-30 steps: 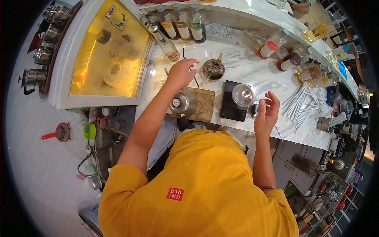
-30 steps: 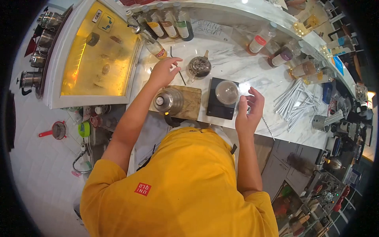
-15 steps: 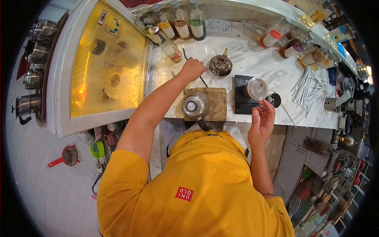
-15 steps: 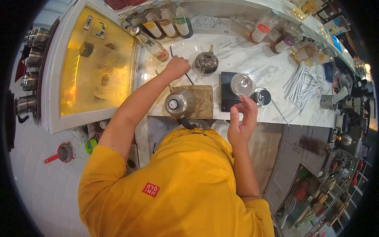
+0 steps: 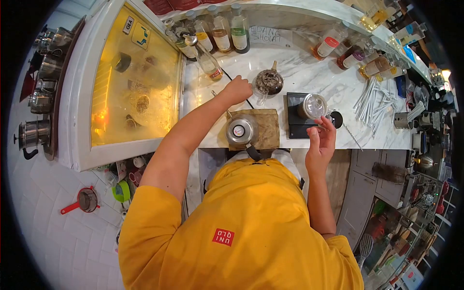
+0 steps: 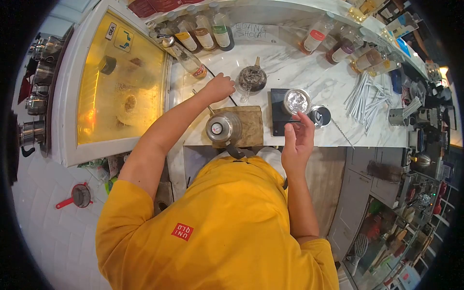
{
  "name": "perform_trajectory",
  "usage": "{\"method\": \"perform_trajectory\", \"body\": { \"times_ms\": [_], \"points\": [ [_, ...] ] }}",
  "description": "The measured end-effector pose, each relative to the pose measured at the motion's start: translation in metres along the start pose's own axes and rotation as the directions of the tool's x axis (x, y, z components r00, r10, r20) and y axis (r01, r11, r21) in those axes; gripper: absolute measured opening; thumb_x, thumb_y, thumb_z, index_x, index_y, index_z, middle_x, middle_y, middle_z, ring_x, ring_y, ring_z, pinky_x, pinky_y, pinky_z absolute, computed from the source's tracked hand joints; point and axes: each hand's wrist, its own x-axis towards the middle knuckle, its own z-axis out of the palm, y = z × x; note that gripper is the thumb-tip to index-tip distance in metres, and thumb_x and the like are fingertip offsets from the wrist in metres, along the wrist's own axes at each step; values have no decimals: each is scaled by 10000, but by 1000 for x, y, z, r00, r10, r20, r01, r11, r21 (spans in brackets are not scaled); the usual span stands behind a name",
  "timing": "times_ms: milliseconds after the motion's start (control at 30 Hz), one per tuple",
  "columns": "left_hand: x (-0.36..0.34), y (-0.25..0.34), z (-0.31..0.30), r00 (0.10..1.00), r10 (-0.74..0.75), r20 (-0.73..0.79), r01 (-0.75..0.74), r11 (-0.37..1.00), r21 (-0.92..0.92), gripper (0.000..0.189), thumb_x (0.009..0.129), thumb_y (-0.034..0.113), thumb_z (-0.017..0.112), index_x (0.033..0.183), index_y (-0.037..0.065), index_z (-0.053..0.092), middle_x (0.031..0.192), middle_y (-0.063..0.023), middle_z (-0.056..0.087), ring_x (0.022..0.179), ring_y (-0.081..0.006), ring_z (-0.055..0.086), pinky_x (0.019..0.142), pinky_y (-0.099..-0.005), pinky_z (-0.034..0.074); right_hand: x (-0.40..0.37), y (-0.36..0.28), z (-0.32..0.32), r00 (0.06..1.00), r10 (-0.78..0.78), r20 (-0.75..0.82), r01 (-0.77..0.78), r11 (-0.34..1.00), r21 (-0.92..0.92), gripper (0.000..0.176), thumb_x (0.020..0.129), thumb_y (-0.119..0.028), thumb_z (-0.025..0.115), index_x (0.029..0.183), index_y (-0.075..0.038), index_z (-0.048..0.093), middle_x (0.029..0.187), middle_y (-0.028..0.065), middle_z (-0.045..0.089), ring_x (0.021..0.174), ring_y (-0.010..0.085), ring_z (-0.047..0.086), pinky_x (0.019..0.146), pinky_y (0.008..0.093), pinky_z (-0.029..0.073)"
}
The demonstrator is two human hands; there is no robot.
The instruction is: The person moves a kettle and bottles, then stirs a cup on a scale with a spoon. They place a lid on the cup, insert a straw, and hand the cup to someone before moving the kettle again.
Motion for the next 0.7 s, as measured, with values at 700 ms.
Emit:
{"method": "perform_trajectory", "body": {
  "times_ms": [700],
  "points": [
    [-36, 20, -112, 781, -125, -612, -95, 944, -314, 151, 755, 134, 745, 832, 131, 615, 799, -36, 530, 823, -235, 584, 736, -388, 424, 9, -3, -7, 992, 119, 40, -120, 992, 31, 303, 1051, -154, 632, 1320, -16, 616, 1122, 64, 673, 945, 111, 628, 857, 270, 527]
  ]
}}
